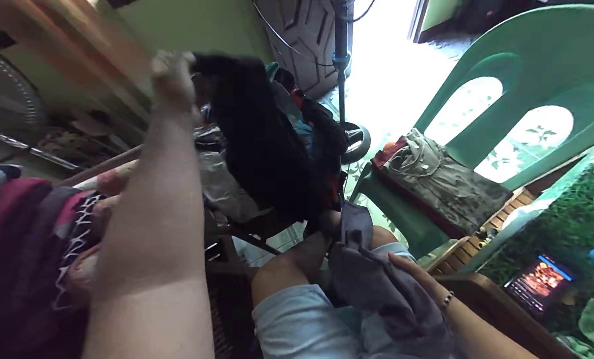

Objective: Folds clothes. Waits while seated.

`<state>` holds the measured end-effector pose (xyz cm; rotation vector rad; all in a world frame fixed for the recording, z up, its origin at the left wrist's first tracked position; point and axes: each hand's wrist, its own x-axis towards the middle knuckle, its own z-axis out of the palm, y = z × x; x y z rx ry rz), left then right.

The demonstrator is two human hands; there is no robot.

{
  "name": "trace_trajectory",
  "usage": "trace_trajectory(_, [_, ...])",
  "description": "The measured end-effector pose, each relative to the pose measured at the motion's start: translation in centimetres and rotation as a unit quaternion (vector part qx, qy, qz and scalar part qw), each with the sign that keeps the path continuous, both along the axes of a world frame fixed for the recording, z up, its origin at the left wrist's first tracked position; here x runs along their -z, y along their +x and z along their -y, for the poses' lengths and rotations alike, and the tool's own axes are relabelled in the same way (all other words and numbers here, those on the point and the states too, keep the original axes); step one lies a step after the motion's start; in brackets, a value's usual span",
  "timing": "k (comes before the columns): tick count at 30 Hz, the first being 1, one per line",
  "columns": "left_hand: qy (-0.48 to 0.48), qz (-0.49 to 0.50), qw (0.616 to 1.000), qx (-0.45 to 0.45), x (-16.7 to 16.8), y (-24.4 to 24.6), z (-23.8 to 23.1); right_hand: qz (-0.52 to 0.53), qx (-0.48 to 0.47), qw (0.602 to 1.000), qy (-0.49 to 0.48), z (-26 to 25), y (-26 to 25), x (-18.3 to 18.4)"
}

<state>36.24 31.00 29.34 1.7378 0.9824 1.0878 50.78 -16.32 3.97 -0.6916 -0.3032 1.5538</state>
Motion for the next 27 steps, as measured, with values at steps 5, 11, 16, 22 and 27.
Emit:
trace_trajectory(5, [0.071,-0.203,0.974,0.072,-6.4,0.0,6.7,0.193,-0.010,0.981,-0.031,-0.3,-0.7,-1.4])
trace_trajectory(11, [0.096,-0.430,0.793,0.422,0.3,1.1,19.4,0.618,-0.105,0.779,0.012,-2.1,-0.4,-3.4])
trace_trajectory(16, [0.107,-0.383,0.736,0.547,4.8,-1.5,28.0,0.642,-0.072,0.717,0.260,-2.5,0.2,-11.3])
trace_trajectory(22, [0.110,-0.148,0.756,0.628,1.9,-2.9,30.7,0.587,-0.196,0.645,0.448,-1.8,-0.5,-22.8])
trace_trajectory(27, [0.052,-0.099,0.763,0.637,-1.4,-4.7,33.1,0.639,-0.183,0.605,0.439,0.4,-0.8,-29.4])
